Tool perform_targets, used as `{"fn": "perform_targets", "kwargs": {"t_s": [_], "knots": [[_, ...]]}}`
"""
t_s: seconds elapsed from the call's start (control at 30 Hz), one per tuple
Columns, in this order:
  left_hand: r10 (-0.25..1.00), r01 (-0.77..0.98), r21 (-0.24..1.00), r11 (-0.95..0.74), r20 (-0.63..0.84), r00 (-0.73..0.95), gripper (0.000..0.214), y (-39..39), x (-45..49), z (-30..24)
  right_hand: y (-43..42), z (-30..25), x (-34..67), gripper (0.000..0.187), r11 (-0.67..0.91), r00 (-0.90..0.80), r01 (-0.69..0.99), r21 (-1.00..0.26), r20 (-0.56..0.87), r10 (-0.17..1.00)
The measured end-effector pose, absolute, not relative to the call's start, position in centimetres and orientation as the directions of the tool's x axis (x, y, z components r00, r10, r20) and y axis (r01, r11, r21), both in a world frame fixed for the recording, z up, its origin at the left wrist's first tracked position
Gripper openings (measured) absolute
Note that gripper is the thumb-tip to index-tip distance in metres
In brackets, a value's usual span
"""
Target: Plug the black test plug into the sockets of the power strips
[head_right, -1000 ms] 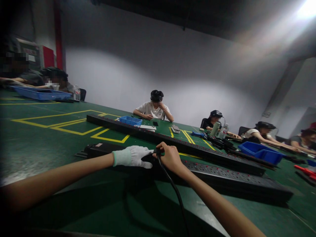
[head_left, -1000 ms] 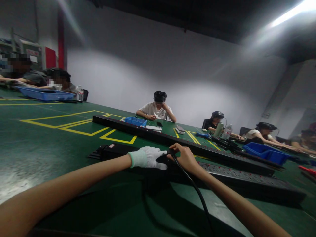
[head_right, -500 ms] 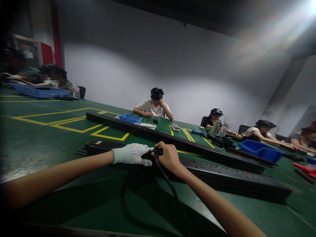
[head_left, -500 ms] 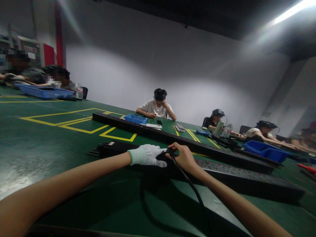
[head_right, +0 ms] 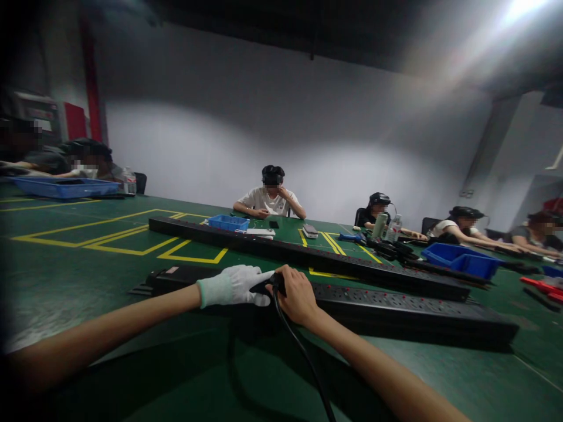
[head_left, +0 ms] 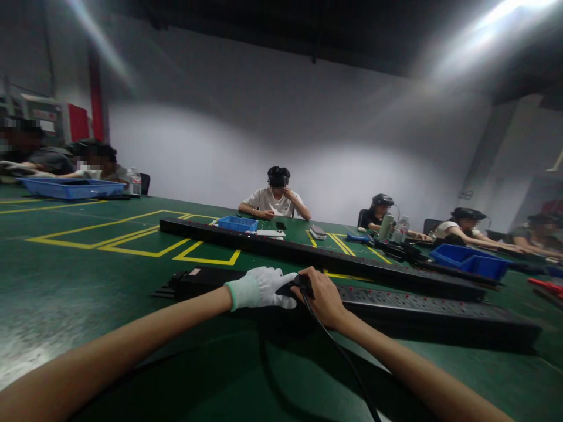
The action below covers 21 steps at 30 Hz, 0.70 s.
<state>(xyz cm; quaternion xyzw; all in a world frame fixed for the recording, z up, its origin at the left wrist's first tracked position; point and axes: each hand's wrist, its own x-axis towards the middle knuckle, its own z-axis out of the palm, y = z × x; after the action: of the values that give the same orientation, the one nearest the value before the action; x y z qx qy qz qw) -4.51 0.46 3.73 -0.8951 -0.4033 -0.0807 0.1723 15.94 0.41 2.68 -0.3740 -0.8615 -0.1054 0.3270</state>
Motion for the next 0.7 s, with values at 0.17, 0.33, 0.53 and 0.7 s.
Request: {"fn": "perform_targets", "kwargs": {"t_s": [0.17,0.33,0.53,0.7], "knots": [[0.691,0.752,-0.259,-0.606,0.298,0.659,0.077,0.5,-4.3,3.6,1.0,3.9,15.8,0.023,0.691,-0.576,0.723,0.018,0.567,0.589],[0.696,0.752,-0.267,-0.602,0.285,0.659,0.078,0.5,-4.5,3.6,1.0,4.4,15.7,0.021,0.699,-0.59,0.715,0.036,0.568,0.574],[0.701,0.754,-0.239,-0.611,0.279,0.656,0.082,0.8,-2.4,3.5,1.1,4.3,17.8,0.019,0.692,-0.571,0.722,0.026,0.587,0.574],[0.707,0.765,-0.187,-0.616,0.296,0.642,0.084,1.5,1.1,3.3,1.2,4.2,21.0,0.016,0.662,-0.529,0.75,0.015,0.615,0.585]]}}
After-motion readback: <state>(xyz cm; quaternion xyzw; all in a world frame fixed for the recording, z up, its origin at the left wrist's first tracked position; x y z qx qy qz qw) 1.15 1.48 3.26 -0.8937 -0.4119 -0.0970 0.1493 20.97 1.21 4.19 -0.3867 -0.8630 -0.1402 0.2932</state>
